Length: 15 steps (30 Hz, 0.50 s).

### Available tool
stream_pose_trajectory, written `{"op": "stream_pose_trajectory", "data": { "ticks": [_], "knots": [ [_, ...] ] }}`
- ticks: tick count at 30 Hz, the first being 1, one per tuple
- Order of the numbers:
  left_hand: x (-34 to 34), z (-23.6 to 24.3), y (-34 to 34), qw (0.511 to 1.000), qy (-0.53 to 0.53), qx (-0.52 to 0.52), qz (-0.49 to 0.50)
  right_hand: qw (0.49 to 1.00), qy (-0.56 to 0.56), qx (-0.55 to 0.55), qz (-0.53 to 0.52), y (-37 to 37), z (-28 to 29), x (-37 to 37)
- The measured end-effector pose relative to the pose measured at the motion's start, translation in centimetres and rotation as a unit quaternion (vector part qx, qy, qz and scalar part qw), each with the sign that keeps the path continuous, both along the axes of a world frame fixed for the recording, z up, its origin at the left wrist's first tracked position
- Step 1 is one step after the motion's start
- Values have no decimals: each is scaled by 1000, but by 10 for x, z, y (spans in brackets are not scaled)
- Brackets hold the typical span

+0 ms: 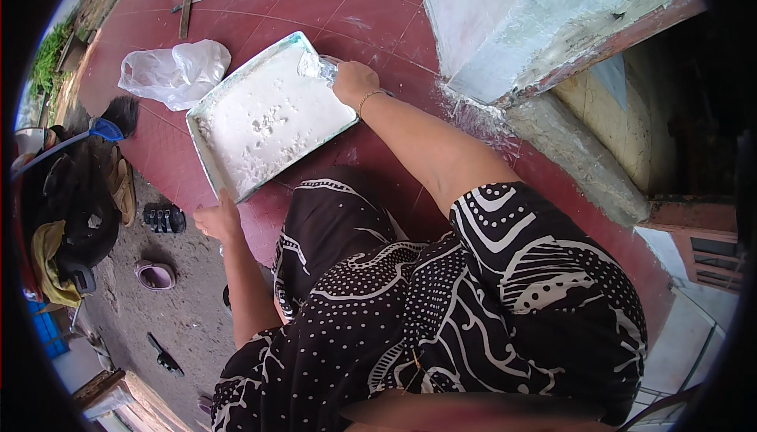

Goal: The person applies a white patching substance to a wall corner near a doorway by hand and with a putty knife. They also pour additional white powder from a plastic bag into a tray containing the substance.

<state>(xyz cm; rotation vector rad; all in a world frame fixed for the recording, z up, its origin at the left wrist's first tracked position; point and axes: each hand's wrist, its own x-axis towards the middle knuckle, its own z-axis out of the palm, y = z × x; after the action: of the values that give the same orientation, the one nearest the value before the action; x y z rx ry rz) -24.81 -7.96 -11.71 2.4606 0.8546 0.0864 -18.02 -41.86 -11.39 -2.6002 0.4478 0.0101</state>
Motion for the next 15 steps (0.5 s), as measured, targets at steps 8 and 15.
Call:
{"op": "stream_pose_trajectory", "data": {
  "ticks": [8,15],
  "knots": [
    [103,-41,70,956,-56,-25,-287,981,-183,59,30,18,-19,8],
    [106,-68,42,988,-79,-41,-123,990,-136,-29,20,12,-34,5]
  ]
}}
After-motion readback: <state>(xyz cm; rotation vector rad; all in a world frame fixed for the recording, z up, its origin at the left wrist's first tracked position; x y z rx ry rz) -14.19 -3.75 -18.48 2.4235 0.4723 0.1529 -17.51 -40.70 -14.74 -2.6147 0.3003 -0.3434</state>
